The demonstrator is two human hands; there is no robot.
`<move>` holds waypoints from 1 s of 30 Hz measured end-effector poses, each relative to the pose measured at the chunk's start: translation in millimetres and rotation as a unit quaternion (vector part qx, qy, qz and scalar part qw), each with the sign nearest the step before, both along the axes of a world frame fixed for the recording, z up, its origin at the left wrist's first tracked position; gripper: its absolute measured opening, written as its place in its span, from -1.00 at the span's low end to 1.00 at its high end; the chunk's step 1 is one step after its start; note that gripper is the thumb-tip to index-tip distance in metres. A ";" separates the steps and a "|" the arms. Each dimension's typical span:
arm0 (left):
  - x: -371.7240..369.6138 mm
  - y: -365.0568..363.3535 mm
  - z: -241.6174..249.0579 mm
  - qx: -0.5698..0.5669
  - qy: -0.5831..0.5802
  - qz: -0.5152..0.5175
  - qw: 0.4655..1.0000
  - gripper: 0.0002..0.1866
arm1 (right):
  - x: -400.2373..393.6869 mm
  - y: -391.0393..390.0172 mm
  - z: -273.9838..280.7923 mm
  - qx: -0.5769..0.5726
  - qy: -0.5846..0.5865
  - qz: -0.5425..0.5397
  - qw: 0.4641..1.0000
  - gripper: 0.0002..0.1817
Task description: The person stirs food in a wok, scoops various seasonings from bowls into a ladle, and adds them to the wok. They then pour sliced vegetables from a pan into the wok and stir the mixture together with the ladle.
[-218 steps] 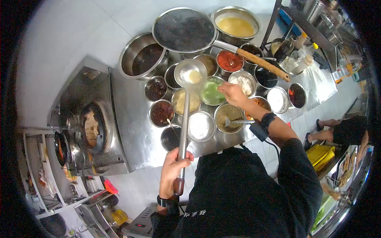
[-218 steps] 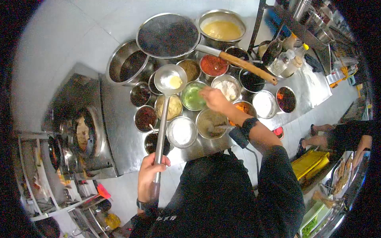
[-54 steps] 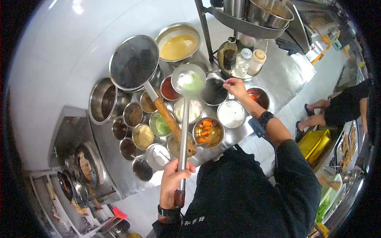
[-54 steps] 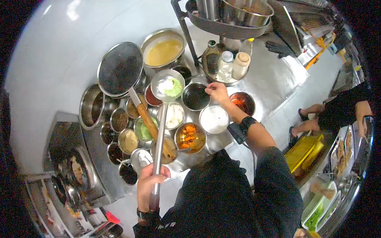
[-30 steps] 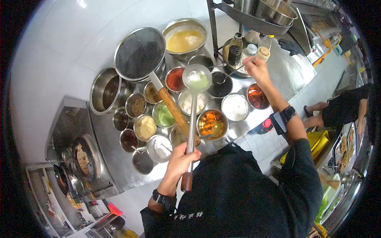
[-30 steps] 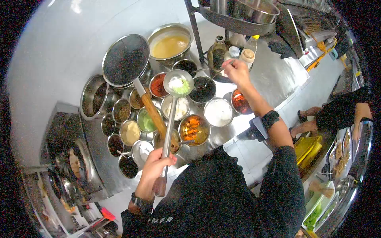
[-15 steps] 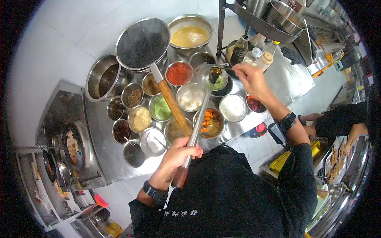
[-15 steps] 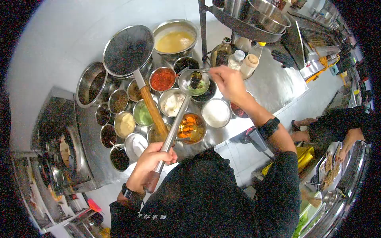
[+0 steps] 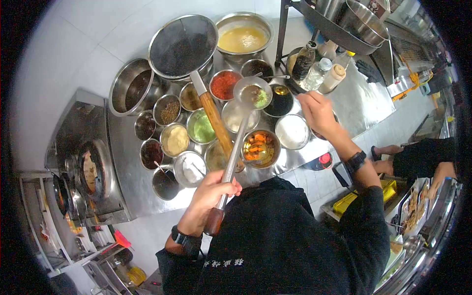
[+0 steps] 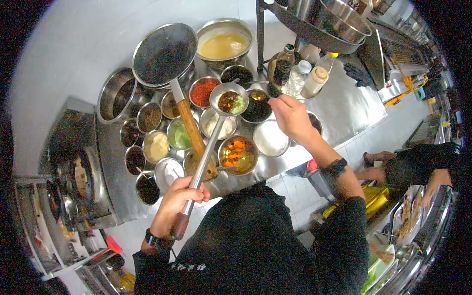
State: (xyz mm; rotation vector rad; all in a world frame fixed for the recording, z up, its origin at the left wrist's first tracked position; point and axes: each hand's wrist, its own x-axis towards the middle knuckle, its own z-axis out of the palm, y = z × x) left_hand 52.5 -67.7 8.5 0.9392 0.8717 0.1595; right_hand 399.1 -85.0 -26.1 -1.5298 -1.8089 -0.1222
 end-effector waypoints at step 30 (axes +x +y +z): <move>0.3 -4.4 -6.9 0.034 0.007 0.014 0.999 -0.84 | 61.2 29.8 -84.0 -0.111 0.332 -0.229 0.908 -0.85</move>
